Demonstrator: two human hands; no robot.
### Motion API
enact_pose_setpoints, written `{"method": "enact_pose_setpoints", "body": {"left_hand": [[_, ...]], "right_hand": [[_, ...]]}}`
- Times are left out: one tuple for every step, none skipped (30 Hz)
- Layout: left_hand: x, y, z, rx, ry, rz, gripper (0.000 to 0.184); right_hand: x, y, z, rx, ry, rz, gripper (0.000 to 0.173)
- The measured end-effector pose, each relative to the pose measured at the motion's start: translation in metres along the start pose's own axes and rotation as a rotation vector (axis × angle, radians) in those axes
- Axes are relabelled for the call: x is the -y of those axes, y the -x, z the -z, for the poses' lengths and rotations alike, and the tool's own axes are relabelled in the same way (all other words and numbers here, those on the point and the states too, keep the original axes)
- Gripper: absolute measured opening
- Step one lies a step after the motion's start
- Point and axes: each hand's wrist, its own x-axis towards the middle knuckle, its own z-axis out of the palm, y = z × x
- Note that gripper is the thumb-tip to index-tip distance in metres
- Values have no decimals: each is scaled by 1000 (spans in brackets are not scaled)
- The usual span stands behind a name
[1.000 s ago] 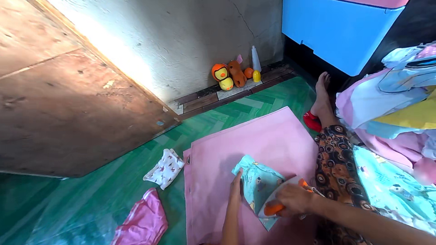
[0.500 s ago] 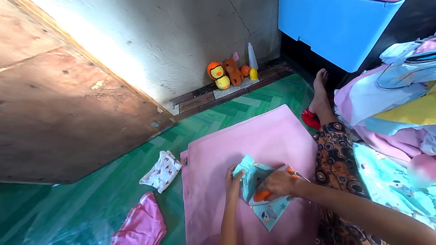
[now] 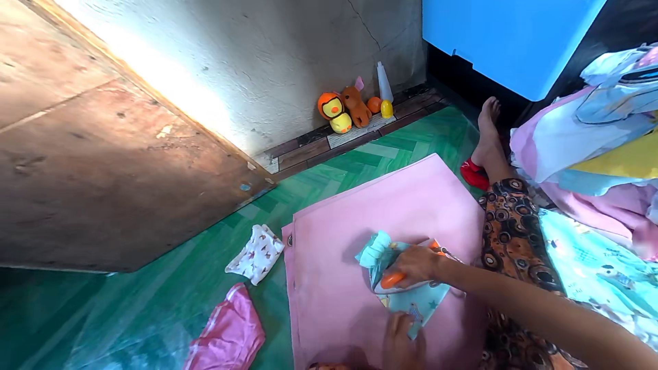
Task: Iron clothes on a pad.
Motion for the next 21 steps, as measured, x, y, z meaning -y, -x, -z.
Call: {"method": "enact_pose_setpoints", "body": {"left_hand": [[0, 7, -7, 116, -57, 19, 36], [1, 11, -12, 210, -119, 41, 45], [2, 13, -15, 282, -182, 59, 51], [2, 12, -17, 334, -241, 71, 53], [-1, 11, -17, 378, -292, 80, 54], [-4, 11, -16, 422, -329, 94, 55], [-6, 10, -15, 461, -355, 109, 57], [-7, 11, -14, 488, -374, 119, 59], [-8, 10, -14, 499, -385, 123, 60], [-9, 10, -14, 506, -394, 128, 61], [-10, 10, -13, 519, -404, 138, 61], [-12, 10, -13, 533, -410, 152, 62], [-12, 10, -14, 537, -411, 159, 62], [-12, 11, -15, 525, -403, 156, 62], [-11, 12, -16, 499, -389, 146, 61], [-10, 13, -16, 483, -386, 139, 60], [-10, 14, -16, 478, -391, 134, 59], [-11, 13, -16, 487, -402, 132, 59], [-11, 13, -16, 497, -419, 128, 59], [-12, 12, -16, 506, -436, 123, 59], [-14, 11, -16, 523, -449, 125, 59]], "right_hand": [[0, 0, 0, 2, 5, 1, 45], [0, 1, 0, 2, 8, 0, 45], [1, 1, 1, 4, 8, -1, 46], [1, 1, 2, 3, 9, -4, 45], [1, 0, 4, -1, 11, -9, 45], [1, -2, 5, -14, 11, -17, 45], [1, -5, 7, -29, 10, -30, 44], [1, -7, 9, -44, 5, -44, 44], [2, -10, 10, -55, 0, -59, 44], [2, -13, 12, -62, 3, -71, 44], [2, -15, 12, -63, 3, -80, 44], [3, -15, 12, -60, -1, -88, 44], [4, -13, 11, -53, -9, -93, 44], [5, -11, 10, -43, -23, -96, 44], [7, -8, 8, -30, -38, -96, 46], [8, -5, 5, -17, -46, -86, 46], [9, -1, 2, -2, -44, -72, 46], [10, 2, -1, 5, -40, -59, 45], [10, 5, -4, 4, -33, -54, 45], [9, 6, -6, -5, -22, -52, 44], [8, 5, -8, -18, -11, -52, 44]]}}
